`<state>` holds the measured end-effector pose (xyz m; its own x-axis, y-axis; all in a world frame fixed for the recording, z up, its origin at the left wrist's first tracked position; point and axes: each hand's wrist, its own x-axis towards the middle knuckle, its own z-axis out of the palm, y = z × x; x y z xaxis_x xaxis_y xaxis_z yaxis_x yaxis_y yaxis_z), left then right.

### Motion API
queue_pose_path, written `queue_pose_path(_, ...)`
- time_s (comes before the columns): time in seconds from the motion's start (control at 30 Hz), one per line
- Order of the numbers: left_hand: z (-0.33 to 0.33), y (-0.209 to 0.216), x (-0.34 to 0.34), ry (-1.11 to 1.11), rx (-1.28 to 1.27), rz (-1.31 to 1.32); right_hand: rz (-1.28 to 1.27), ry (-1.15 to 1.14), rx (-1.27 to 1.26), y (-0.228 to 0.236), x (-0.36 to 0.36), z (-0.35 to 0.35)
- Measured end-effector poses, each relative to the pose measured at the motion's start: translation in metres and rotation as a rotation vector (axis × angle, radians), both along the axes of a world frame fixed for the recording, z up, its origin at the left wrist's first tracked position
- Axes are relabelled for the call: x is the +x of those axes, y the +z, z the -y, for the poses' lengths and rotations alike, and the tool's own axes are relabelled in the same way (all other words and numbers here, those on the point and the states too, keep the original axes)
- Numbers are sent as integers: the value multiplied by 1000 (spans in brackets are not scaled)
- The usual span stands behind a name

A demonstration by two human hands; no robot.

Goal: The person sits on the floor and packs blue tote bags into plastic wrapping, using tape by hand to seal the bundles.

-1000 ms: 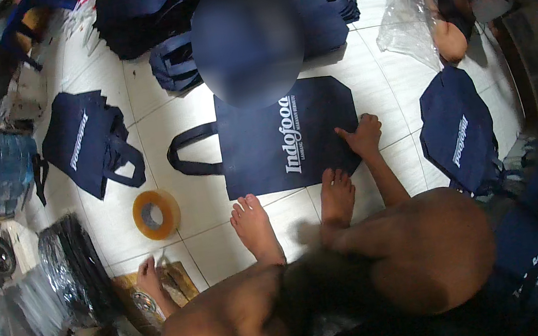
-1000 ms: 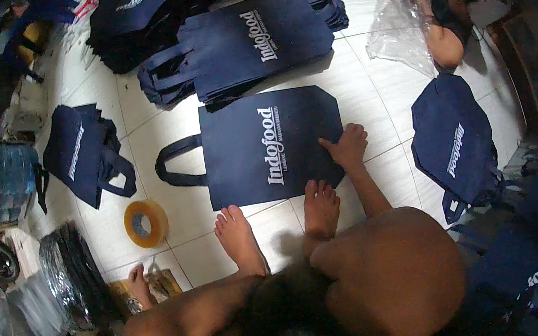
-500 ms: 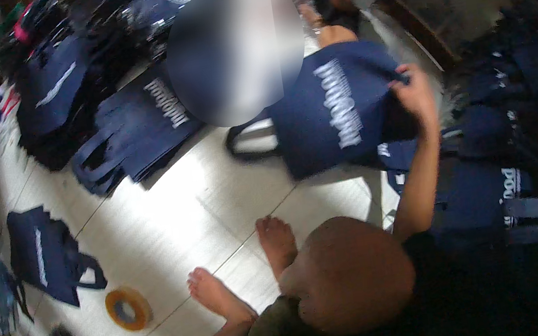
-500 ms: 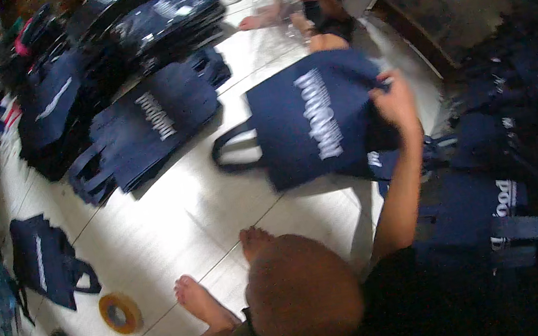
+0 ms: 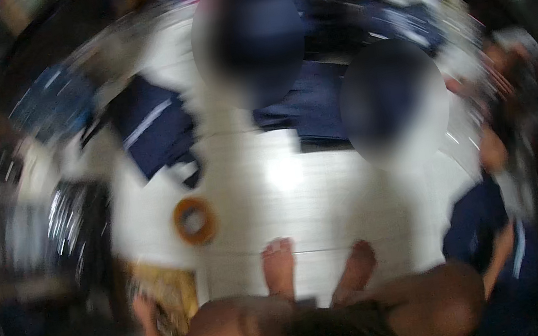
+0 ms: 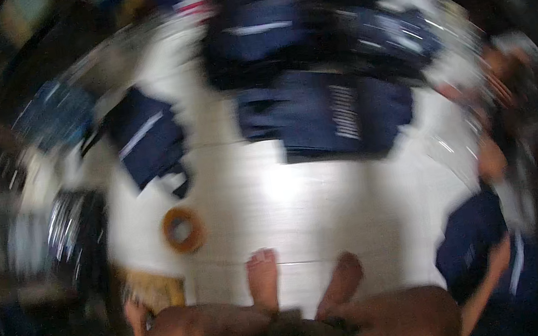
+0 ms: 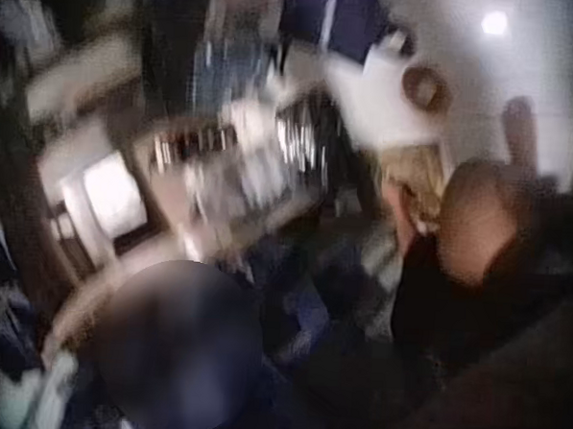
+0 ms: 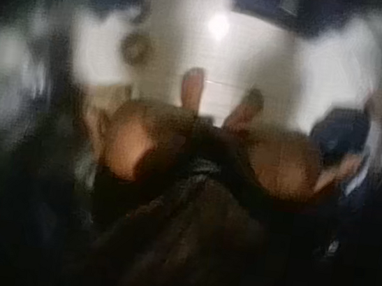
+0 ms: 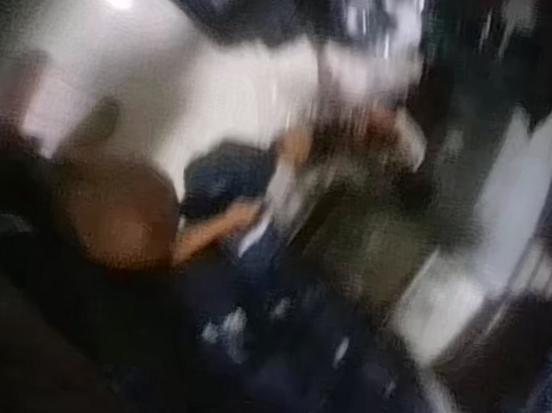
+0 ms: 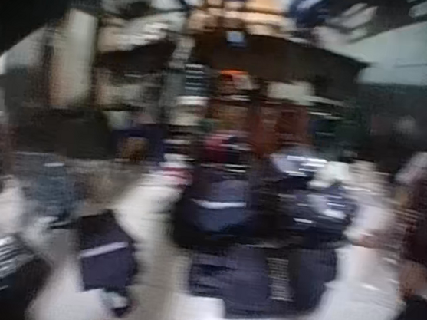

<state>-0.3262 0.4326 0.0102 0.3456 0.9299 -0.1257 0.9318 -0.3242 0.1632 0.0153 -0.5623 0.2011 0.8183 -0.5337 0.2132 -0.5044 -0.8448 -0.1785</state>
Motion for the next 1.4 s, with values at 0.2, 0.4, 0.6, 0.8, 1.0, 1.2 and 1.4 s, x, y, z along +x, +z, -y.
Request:
queue_pose_path(0.2, -30, 14, 13, -25, -86, -243, -110, 189, -46, -53, 71, -19)
queue_pose_path(0.4, -22, 14, -62, 231, -204, -292, -188, 306, -100, -64, 137, -41)
queue_pose_path(0.6, -30, -3, -44, 355, -206, -123, -168, 318, -109, -64, 167, -31)
queue_pose_path(0.8, -66, 27, 8, 208, -52, -237, -173, 307, -107, -71, 146, -25)
queue_pose_path(1.0, -48, 4, 259, -616, 297, 574, -305, 355, -111, -137, 116, -7)
queue_pose_path(1.2, 80, 27, 436, -728, 154, 178, -69, 557, -21, -124, 135, -83)
queue_pose_path(1.4, 80, -2, 448, -688, 173, 194, -51, 642, 104, -139, 125, -133)
